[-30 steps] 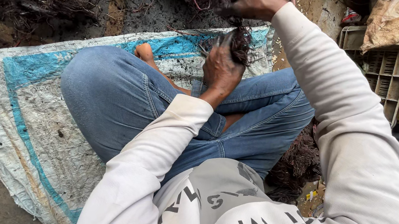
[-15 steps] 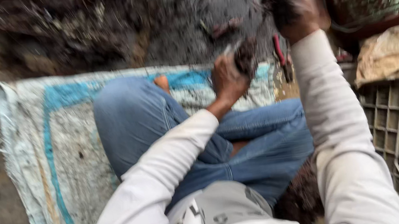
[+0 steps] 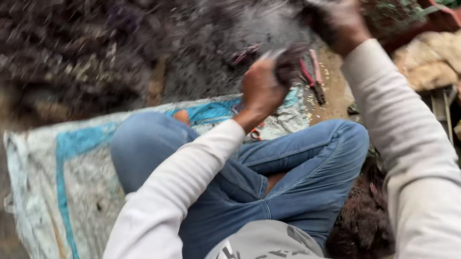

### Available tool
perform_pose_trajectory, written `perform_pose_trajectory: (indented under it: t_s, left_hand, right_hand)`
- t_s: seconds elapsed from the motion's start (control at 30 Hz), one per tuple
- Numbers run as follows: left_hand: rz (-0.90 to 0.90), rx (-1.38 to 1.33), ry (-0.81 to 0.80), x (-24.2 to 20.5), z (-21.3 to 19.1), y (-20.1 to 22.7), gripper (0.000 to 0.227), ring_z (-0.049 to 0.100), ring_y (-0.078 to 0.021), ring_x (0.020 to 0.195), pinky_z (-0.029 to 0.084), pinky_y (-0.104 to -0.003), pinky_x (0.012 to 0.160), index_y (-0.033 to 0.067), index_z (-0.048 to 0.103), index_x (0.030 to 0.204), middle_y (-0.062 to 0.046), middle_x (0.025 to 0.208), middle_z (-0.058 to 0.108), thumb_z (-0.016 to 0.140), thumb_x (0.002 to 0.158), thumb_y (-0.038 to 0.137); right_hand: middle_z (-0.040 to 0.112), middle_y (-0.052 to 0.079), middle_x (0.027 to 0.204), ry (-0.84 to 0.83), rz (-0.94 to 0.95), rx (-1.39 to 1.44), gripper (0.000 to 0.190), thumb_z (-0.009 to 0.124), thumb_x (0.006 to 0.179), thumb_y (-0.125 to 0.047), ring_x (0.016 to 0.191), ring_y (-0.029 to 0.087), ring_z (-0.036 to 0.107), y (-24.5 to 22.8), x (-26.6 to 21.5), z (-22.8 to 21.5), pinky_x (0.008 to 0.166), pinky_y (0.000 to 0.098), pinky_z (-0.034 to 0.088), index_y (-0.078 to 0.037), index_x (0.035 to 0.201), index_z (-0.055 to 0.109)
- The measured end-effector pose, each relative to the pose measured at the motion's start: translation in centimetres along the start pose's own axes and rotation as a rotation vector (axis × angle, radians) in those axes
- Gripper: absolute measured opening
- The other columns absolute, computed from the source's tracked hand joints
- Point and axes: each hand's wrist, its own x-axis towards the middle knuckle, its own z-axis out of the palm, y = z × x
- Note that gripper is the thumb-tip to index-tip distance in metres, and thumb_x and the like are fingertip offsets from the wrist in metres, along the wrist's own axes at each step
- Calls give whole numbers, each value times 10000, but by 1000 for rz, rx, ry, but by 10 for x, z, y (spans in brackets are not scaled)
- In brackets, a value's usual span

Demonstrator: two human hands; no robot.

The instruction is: The person sits cross-legged on a mat and manually untangles a large pile of dark, thin wires. They pull apart strands with both hands, separating them into smaller bundles and placing them aside. Scissors and pliers are visible nearby but not used.

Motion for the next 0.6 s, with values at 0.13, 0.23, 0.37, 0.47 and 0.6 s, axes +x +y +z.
perform_pose_trajectory:
  t_s: [0.13,0.23,0.37,0.47,0.6]
  left_hand:
    - [-252,72,-164,-21,25,-60,666,596,-390,1222,475,-460,1054,53,532,1390,-249,1315,616,791,830,304]
    - [-414,-60,-252,-50,51,-95,778,565,-386,1257,453,-444,1089,-33,423,1442,-264,1357,548,801,857,313]
    - [-433,-47,-181,-56,71,-107,775,557,-387,1260,452,-435,1089,-38,446,1417,-276,1350,548,824,851,334]
    - [-431,-36,-166,-54,60,-94,708,592,-401,1202,476,-450,1035,-10,510,1370,-268,1268,605,828,809,281]
    - [-706,12,-358,-55,33,-67,408,667,-385,1124,523,-471,977,107,696,1180,-182,1148,722,750,783,186]
  right_hand:
    - [753,73,974,29,430,265,127,587,1039,-46,757,175,732,40,-8,2,647,293,614,-36,1163,565]
    - [689,84,948,81,428,-78,162,634,1079,-67,657,159,490,52,-21,2,522,332,403,-73,1238,667]
    - [749,154,1064,172,497,515,212,662,1012,-39,886,251,756,62,-33,5,725,380,654,-41,1209,583]
    - [705,158,1095,245,643,615,357,696,954,-52,922,279,729,91,-50,15,776,435,678,-64,1284,559]
    - [641,73,1147,296,738,207,538,771,915,-73,987,238,676,135,-79,30,790,433,589,-145,1377,504]
